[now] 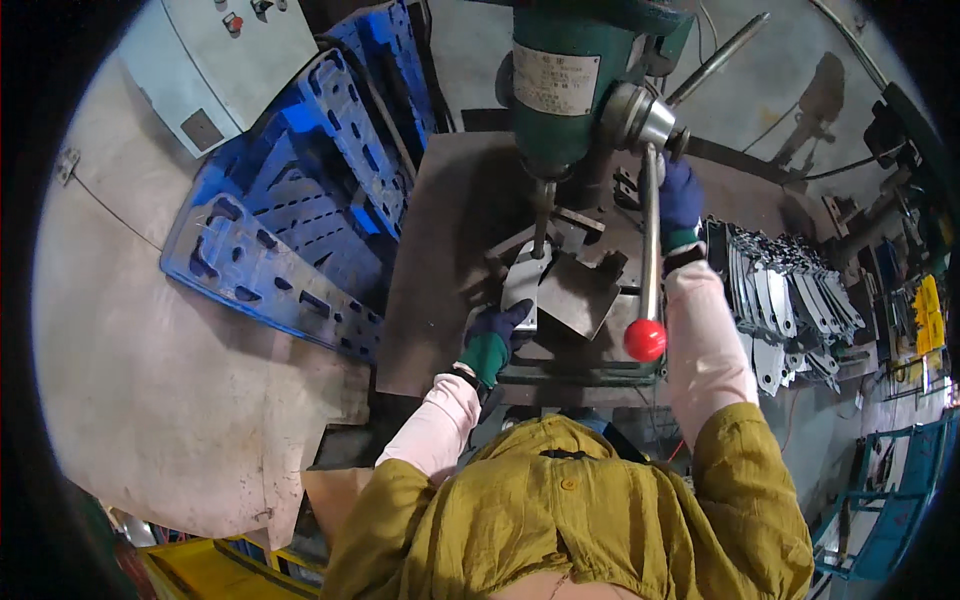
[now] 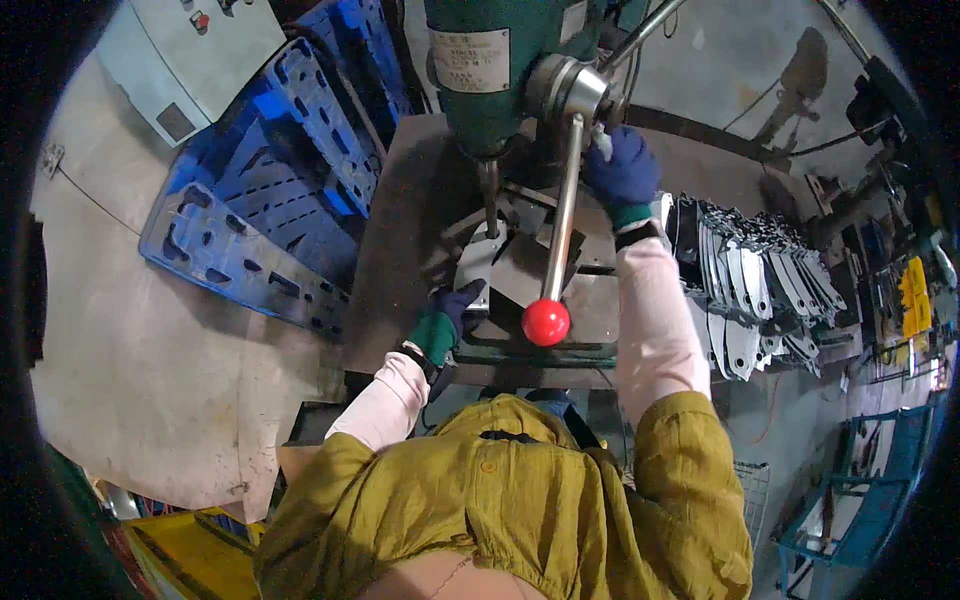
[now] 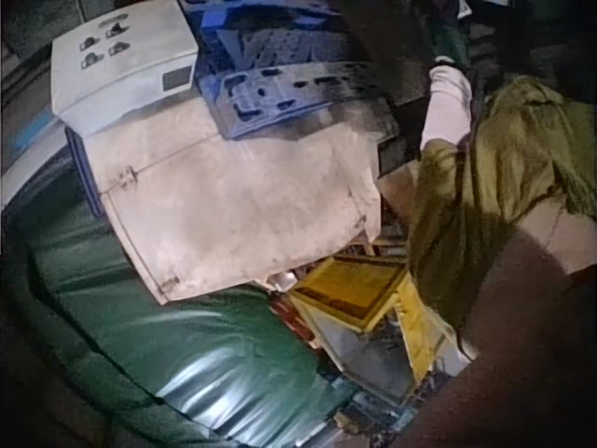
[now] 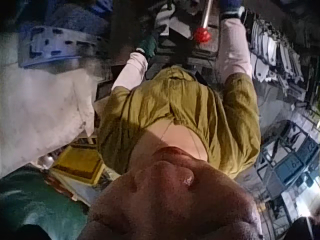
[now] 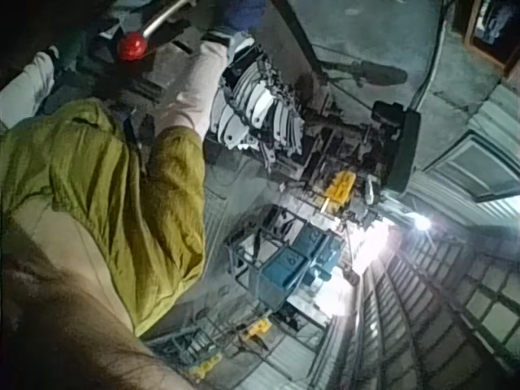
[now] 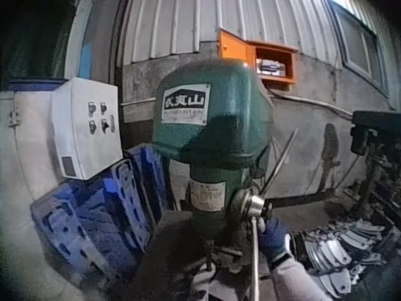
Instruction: Operating a drill press to bore holes into metal fabrication components.
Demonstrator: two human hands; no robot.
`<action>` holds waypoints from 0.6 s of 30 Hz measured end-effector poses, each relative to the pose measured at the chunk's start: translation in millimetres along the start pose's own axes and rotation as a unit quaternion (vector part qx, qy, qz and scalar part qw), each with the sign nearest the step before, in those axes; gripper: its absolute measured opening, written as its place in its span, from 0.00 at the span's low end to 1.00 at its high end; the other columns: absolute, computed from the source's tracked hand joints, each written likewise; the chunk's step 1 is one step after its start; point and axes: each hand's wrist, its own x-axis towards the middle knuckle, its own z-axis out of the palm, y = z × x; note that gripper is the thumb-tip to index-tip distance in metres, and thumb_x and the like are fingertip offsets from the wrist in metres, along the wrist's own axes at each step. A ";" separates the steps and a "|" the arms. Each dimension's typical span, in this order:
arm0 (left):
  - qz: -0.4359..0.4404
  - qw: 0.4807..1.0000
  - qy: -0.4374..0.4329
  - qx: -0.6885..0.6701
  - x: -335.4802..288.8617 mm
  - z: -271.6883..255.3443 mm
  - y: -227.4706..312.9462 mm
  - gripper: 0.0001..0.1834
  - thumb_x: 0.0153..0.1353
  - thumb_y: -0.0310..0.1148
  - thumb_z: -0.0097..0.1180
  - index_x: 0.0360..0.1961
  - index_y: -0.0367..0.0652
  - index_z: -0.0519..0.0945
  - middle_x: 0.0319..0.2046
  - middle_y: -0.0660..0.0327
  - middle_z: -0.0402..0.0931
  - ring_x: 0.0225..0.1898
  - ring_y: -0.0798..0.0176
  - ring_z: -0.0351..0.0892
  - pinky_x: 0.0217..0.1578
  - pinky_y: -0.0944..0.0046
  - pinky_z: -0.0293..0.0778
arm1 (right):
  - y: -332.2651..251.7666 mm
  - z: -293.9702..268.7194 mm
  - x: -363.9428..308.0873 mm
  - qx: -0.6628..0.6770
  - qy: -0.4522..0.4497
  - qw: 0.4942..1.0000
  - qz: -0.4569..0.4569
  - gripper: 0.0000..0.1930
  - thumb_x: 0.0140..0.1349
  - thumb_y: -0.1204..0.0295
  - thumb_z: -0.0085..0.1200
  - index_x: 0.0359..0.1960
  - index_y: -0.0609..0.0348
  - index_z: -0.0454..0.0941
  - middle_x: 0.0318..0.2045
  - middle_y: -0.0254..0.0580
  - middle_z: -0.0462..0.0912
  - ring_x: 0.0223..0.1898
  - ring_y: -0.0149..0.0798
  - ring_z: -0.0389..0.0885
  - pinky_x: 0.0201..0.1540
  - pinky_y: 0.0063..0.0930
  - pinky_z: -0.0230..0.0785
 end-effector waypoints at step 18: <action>-0.045 0.998 0.048 -0.012 -17.0 12.2 17.7 0.22 0.52 0.45 0.72 0.38 0.37 0.83 0.31 0.59 0.82 0.25 0.59 0.81 0.27 0.62 0.78 | -32.0 -13.3 -35.7 0.212 -0.095 0.971 0.051 0.14 0.57 0.58 0.59 0.38 0.54 0.79 0.33 0.54 0.82 0.33 0.61 0.80 0.35 0.52 0.72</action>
